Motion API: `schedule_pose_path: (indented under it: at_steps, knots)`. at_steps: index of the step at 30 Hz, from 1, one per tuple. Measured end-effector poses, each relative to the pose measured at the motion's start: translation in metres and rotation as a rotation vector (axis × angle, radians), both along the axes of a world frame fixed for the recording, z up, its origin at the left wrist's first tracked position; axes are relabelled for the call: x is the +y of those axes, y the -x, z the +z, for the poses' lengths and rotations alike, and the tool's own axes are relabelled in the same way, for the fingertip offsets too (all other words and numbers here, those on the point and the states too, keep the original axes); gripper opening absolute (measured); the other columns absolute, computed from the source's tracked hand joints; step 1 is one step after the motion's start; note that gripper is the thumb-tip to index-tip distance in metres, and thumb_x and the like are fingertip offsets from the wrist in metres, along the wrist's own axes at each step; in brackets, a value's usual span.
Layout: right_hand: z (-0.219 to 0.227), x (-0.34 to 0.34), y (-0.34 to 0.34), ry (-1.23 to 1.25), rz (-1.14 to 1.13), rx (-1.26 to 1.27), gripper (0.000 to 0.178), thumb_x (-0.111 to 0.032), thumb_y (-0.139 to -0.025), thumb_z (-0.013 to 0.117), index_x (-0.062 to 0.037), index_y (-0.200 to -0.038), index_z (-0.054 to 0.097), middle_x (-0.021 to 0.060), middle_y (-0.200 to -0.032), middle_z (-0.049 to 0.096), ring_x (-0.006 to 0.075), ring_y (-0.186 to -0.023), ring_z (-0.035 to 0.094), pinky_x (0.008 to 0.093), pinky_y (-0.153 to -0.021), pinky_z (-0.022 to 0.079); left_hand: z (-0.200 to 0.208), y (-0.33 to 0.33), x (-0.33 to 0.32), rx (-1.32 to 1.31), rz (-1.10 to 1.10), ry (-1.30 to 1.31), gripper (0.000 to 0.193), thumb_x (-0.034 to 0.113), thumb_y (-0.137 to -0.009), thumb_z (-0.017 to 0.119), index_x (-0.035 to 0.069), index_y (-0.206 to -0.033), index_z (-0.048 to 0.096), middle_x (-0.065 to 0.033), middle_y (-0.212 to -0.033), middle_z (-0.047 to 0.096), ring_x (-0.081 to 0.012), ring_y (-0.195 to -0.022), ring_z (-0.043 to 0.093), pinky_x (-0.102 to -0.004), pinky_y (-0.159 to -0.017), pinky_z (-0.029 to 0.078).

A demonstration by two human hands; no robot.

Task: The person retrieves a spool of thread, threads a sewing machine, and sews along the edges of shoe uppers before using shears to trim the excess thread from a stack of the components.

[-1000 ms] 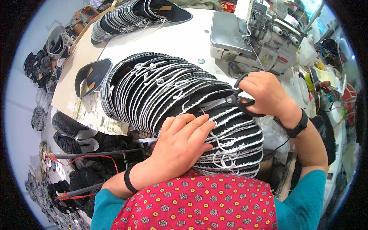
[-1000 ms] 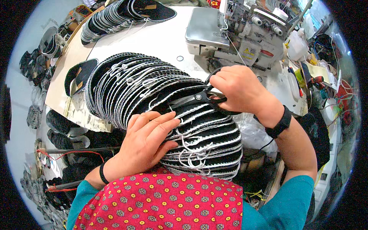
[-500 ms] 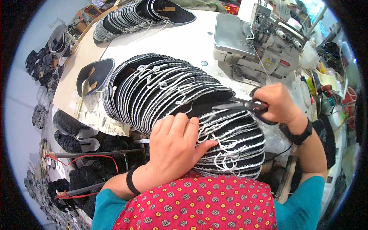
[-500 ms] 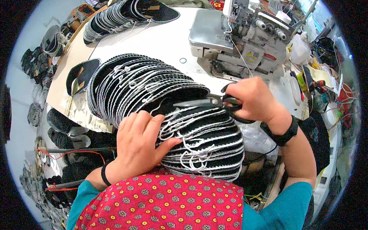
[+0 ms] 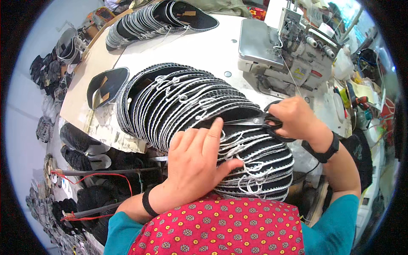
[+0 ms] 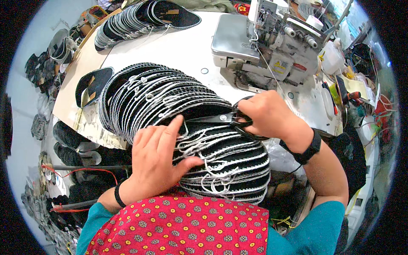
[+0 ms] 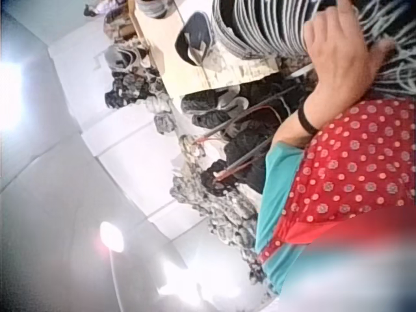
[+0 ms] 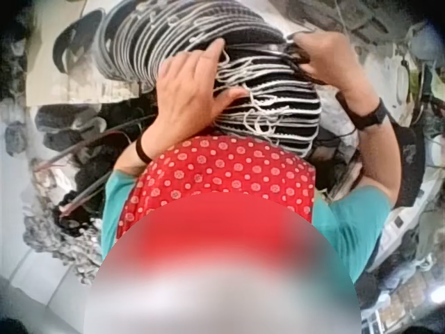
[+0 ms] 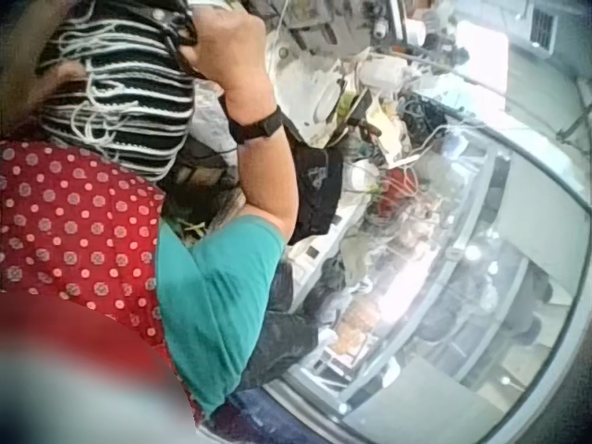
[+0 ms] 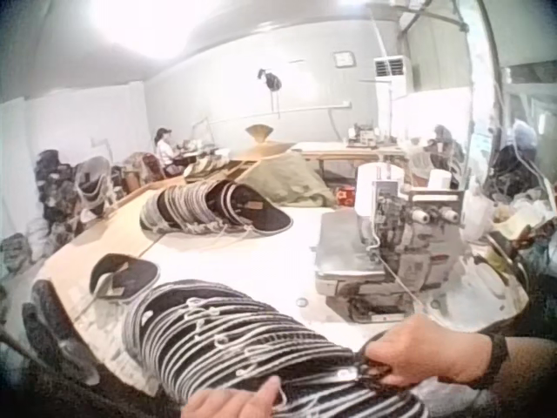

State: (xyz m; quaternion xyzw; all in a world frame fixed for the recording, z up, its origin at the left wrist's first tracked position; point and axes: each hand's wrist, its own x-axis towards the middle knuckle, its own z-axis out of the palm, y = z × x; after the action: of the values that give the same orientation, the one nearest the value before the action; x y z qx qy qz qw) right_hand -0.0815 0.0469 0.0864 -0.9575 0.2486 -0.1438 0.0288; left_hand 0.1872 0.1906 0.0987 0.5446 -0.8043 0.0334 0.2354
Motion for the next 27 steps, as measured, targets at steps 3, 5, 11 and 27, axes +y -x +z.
schedule_pose_path:
  at_steps: [3,5,11,27]
  knots:
    - [0.009,0.002,0.011,0.006,-0.002,-0.108,0.026,-0.020,-0.072,0.080,-0.0072,-0.078,0.058,0.0110,-0.067,0.060,0.0340,-0.064,0.062,0.0437,-0.058,0.048,-0.001,-0.001,-0.004,-0.085,0.115,0.038,0.081,0.055,-0.082,0.071,-0.002,-0.138,0.055,-0.0071,-0.088,0.055,-0.0243,-0.081,0.054,-0.0389,-0.078,0.041]
    - [0.016,0.003,0.016,0.021,-0.044,-0.142,0.024,-0.020,-0.073,0.080,-0.0072,-0.080,0.061,0.0101,-0.066,0.059,0.0326,-0.061,0.061,0.0423,-0.056,0.047,0.000,-0.001,-0.006,-0.111,0.098,0.098,0.075,0.055,-0.085,0.067,-0.001,-0.134,0.059,-0.0060,-0.085,0.053,-0.0231,-0.078,0.051,-0.0380,-0.077,0.039]
    - [0.025,0.002,0.018,0.089,-0.053,-0.143,0.026,-0.021,-0.073,0.080,-0.0067,-0.079,0.060,0.0105,-0.066,0.059,0.0322,-0.060,0.060,0.0419,-0.055,0.047,0.001,-0.002,-0.013,-0.209,0.090,0.077,0.068,0.056,-0.090,0.061,0.005,-0.136,0.061,-0.0046,-0.081,0.049,-0.0227,-0.075,0.050,-0.0376,-0.073,0.037]
    - [0.024,0.001,-0.015,0.192,-0.109,0.042,0.030,-0.025,-0.069,0.080,-0.0077,-0.083,0.060,0.0082,-0.077,0.062,0.0293,-0.079,0.064,0.0421,-0.071,0.051,0.003,0.000,-0.004,-0.155,0.037,-0.006,0.038,0.038,-0.083,0.072,0.008,-0.105,0.066,-0.0073,-0.112,0.068,-0.0264,-0.107,0.060,-0.0417,-0.089,0.042]
